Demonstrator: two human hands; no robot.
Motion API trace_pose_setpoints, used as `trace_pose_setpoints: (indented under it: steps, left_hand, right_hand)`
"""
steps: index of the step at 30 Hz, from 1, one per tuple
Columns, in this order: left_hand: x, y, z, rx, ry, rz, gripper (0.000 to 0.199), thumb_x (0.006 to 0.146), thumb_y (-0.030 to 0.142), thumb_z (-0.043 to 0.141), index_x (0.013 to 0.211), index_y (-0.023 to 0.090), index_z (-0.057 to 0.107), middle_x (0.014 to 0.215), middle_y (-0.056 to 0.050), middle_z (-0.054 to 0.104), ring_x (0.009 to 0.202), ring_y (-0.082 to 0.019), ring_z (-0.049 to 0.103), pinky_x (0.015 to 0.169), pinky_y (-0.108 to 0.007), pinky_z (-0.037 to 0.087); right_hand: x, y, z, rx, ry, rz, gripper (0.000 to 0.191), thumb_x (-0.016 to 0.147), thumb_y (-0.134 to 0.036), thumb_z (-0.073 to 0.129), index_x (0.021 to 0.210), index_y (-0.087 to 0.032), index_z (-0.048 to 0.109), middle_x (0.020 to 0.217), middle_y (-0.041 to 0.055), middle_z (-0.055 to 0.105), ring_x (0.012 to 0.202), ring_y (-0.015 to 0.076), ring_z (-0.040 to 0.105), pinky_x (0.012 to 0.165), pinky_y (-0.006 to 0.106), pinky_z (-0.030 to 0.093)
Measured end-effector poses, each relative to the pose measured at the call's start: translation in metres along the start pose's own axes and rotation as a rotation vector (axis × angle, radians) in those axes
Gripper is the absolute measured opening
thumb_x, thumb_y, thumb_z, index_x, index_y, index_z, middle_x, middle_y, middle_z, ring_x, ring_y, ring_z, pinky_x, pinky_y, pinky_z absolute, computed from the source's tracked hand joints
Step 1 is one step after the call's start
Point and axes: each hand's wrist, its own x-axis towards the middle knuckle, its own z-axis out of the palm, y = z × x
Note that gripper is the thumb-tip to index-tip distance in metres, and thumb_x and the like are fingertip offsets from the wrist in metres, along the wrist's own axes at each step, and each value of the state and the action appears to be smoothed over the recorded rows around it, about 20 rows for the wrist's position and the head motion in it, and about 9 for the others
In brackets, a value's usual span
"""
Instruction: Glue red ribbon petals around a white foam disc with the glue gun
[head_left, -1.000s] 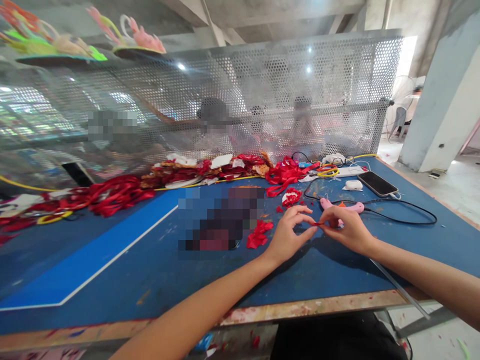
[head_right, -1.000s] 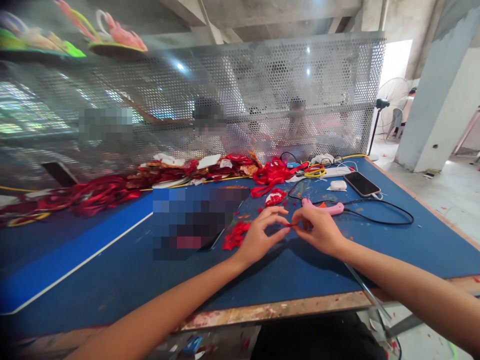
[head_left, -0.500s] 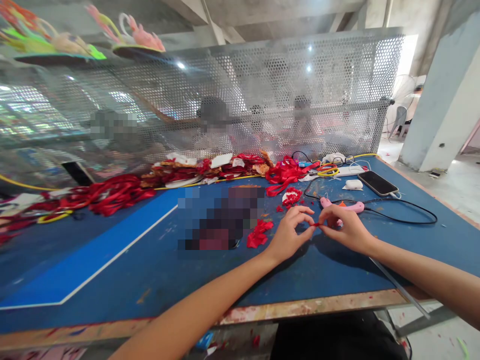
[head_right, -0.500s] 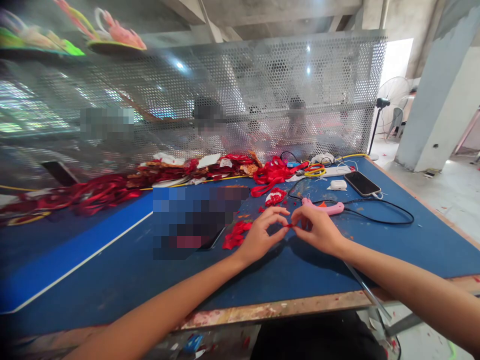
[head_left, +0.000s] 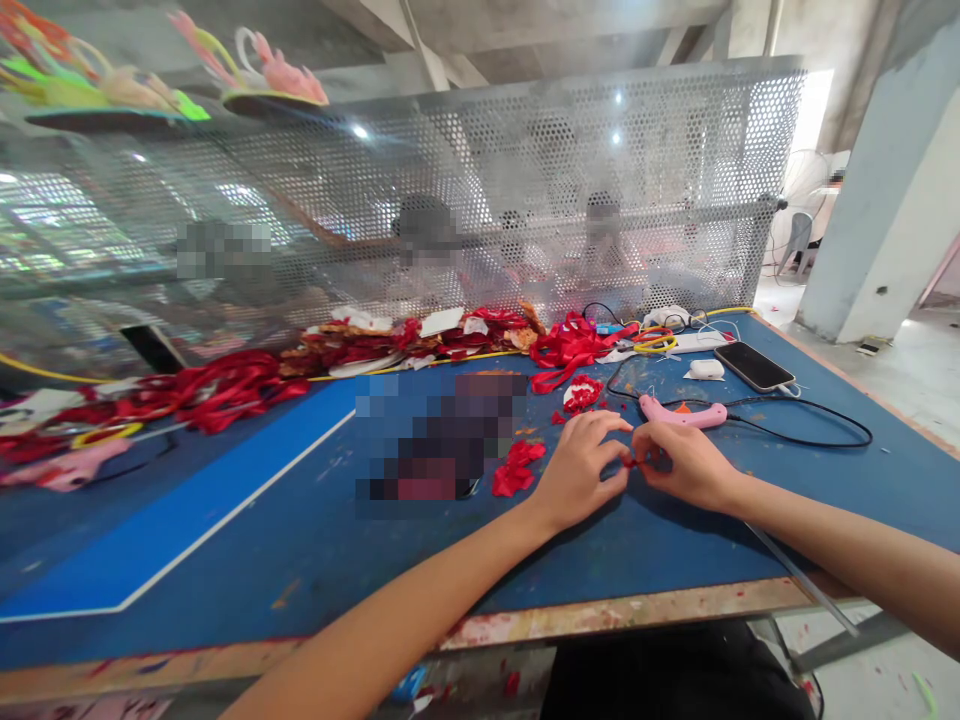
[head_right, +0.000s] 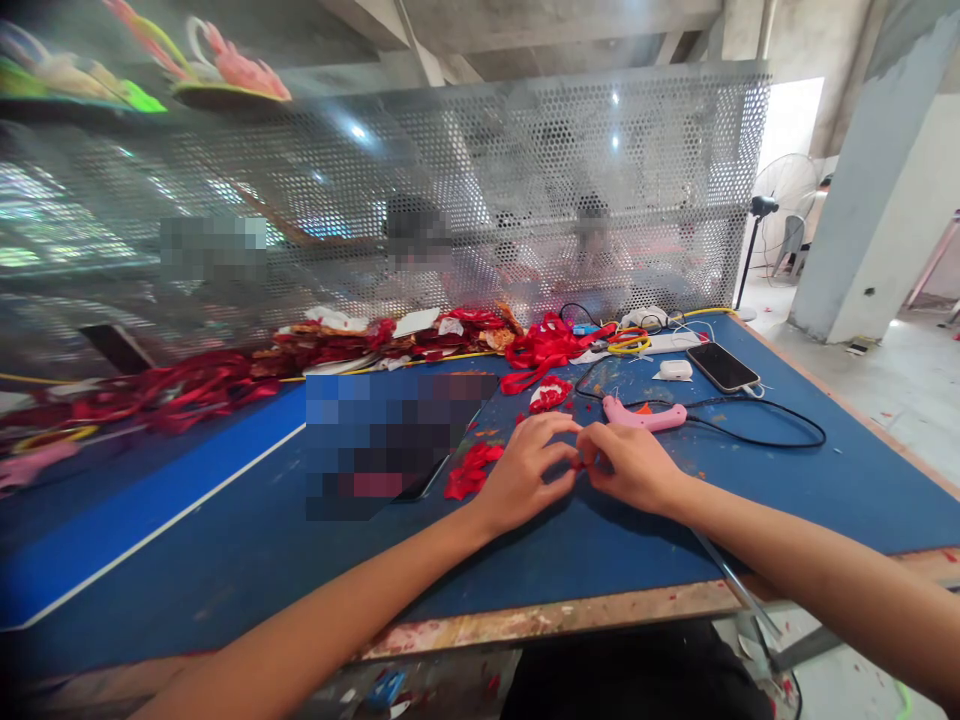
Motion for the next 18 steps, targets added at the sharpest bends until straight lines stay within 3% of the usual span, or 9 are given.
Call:
trace_pose_setpoints:
  steps: [6,11,18]
  left_hand:
    - [0.001,0.003,0.001,0.057,-0.019,-0.011,0.008,0.072,0.015,0.06,0.077,0.02,0.064,0.11,-0.004,0.063,0.112,-0.023,0.05,0.102,-0.044,0.034]
    - [0.0,0.004,0.003,0.053,-0.023,-0.052,0.007,0.072,0.018,0.063,0.078,0.019,0.066,0.117,-0.007,0.06,0.116,-0.026,0.047,0.101,-0.047,0.035]
    - [-0.004,0.006,0.003,0.01,-0.004,-0.029,0.001,0.072,0.019,0.065,0.073,0.019,0.065,0.118,-0.007,0.059,0.119,-0.027,0.045,0.101,-0.045,0.038]
  right_hand:
    - [-0.001,0.001,0.003,-0.211,0.033,-0.151,0.022,0.071,-0.002,0.054,0.086,-0.018,0.053,0.074,-0.0003,0.062,0.063,0.0139,0.057,0.058,0.024,0.04]
    - [-0.002,-0.002,0.005,-0.523,0.049,-0.376,0.011,0.084,-0.008,0.045,0.086,-0.016,0.052,0.064,-0.0006,0.058,0.061,0.0156,0.052,0.059,0.028,0.036]
    - [-0.004,-0.016,0.0,-0.683,0.087,-0.54,0.021,0.093,-0.013,0.038,0.078,-0.017,0.052,0.062,-0.0011,0.055,0.059,0.014,0.044,0.058,0.029,0.029]
